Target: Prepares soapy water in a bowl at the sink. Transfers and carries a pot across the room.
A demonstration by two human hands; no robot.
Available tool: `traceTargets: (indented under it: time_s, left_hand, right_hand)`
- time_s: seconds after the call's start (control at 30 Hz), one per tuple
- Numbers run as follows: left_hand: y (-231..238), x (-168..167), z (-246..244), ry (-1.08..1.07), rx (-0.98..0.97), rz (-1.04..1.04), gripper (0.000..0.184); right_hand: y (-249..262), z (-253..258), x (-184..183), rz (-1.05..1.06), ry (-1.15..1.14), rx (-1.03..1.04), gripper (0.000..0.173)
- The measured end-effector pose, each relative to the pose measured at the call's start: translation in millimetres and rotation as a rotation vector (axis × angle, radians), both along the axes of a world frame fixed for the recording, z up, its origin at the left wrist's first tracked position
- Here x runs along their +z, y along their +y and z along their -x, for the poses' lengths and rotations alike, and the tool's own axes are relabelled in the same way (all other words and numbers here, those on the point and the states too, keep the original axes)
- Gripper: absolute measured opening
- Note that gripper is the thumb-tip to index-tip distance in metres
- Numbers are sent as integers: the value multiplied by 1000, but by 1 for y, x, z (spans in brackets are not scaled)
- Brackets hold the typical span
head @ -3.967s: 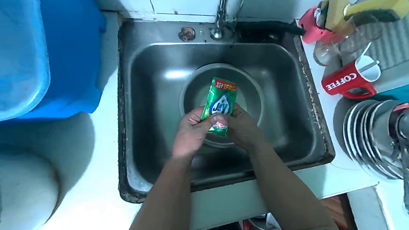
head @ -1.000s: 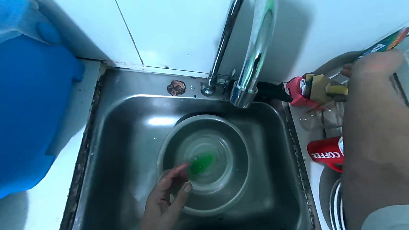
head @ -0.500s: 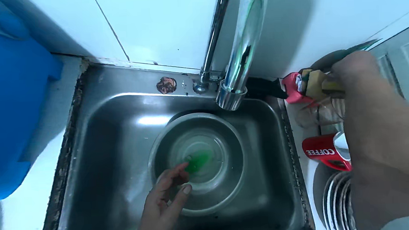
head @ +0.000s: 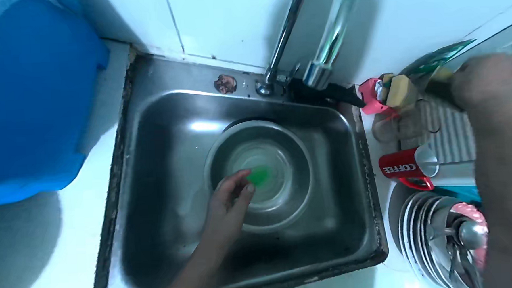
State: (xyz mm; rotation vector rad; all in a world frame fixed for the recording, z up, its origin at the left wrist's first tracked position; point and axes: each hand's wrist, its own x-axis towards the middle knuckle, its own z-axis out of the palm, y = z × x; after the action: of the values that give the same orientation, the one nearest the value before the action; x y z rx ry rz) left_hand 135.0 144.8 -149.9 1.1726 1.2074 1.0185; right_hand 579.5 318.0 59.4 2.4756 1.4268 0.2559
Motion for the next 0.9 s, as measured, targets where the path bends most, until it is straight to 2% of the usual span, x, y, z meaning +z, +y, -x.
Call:
traceTargets:
  time_s: [0.1,0.13,0.2,0.23,0.3,0.37,0.43,0.5,0.57,0.7,0.77,0.83,0.9]
  left_hand:
    - [1,2,0,-17,98,63,31]
    - [2,2,0,-40,132,67,29]
    - [3,1,1,-87,183,56,29]
    - [3,0,2,-97,196,52,29]
    - [3,1,5,-93,213,76,30]
    - [2,3,8,-95,229,131,29]
    - [1,5,10,-112,240,142,29]
    - [1,10,12,-134,251,153,29]
    - [1,11,11,-158,277,161,29]
    - [5,11,10,-192,329,157,29]
    - [5,10,11,-223,352,166,30]
    - [5,10,12,-271,388,162,31]
    - [5,9,13,-318,434,160,33]
  right_hand:
    - [4,-5,3,-137,-112,180,32]
    - [-4,21,10,-138,-87,255,34]
    - [-30,109,21,-61,26,382,37]
    - [-46,154,16,11,68,412,35]
    - [-73,215,-23,141,101,494,28]
    - [-92,248,-76,235,205,559,17]
    - [-92,261,-122,339,338,508,21]
    - [-75,262,-145,310,501,392,36]
    - [-46,254,-146,101,698,312,50]
    - [24,238,-127,-304,1167,176,56]
    - [46,235,-123,-335,1211,126,54]
    - [52,240,-121,-363,1126,108,51]
    - [55,240,-124,-493,1035,96,51]
